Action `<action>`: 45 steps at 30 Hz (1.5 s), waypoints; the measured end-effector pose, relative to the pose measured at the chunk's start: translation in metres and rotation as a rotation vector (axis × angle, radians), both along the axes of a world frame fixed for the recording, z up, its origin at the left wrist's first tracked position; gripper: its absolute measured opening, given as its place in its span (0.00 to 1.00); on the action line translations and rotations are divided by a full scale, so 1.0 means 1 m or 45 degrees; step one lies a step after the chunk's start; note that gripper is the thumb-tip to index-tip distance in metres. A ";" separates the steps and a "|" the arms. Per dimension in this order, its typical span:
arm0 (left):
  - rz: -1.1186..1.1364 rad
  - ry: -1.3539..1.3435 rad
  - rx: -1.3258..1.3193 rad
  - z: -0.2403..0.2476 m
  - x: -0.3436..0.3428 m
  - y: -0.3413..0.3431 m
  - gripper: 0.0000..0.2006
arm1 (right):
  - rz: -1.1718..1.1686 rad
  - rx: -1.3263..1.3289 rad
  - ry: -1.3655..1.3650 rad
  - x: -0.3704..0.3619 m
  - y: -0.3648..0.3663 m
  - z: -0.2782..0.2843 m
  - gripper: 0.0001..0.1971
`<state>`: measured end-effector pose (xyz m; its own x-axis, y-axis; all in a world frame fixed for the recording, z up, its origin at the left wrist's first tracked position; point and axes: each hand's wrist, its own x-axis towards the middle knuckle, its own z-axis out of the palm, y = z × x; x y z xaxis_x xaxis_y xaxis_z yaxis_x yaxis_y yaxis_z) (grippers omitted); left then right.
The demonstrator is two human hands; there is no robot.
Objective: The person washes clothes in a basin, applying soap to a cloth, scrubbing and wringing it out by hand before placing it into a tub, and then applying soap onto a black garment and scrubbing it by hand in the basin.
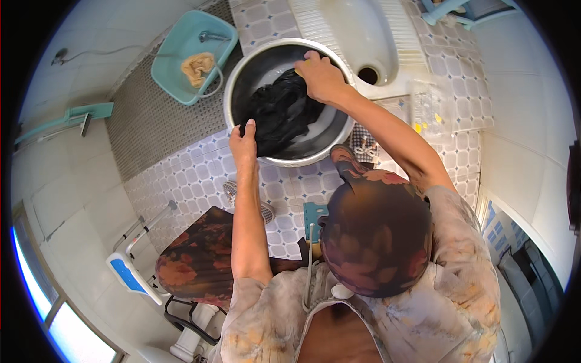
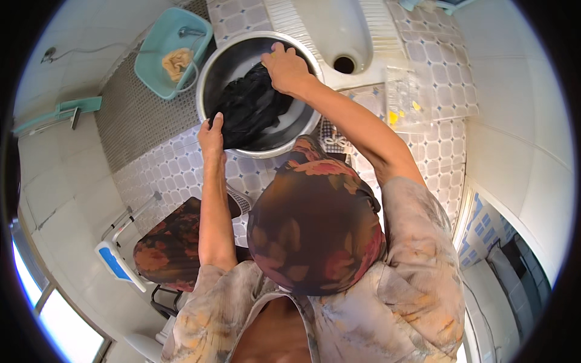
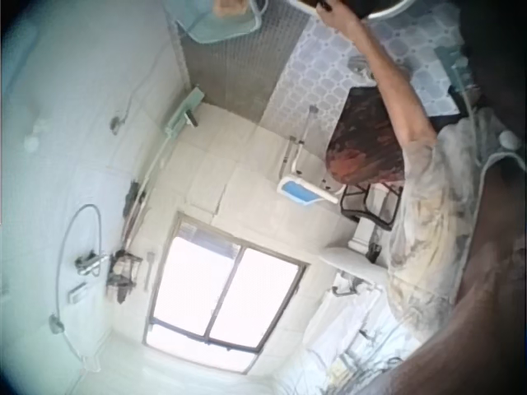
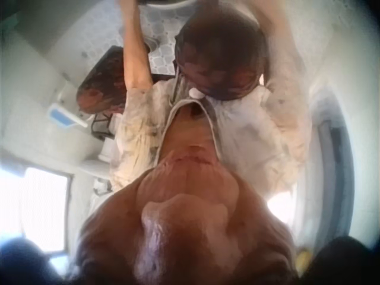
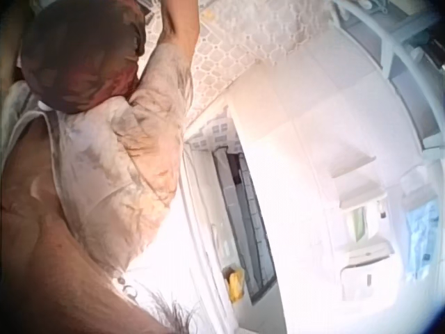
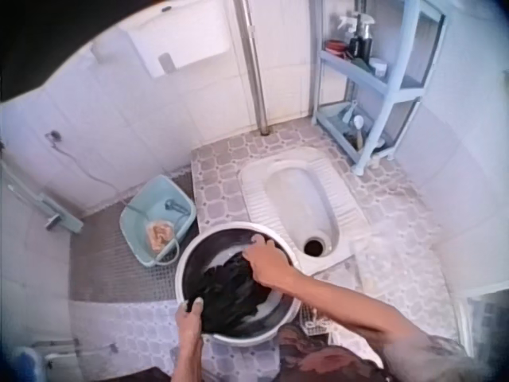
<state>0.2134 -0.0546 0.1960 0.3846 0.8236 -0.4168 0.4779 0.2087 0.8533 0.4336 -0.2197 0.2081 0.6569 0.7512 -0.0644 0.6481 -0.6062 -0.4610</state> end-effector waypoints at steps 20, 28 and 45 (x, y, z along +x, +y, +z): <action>-0.827 -0.060 0.374 0.124 0.067 -0.039 0.13 | -0.390 0.306 -0.226 0.035 -0.206 0.016 0.29; -0.543 -0.979 -0.394 0.126 0.053 -0.015 0.20 | 0.541 0.580 0.167 0.016 -0.015 0.012 0.36; 0.264 -0.750 -1.154 -0.017 0.105 -0.045 0.09 | 0.273 0.255 0.090 -0.039 0.046 -0.005 0.16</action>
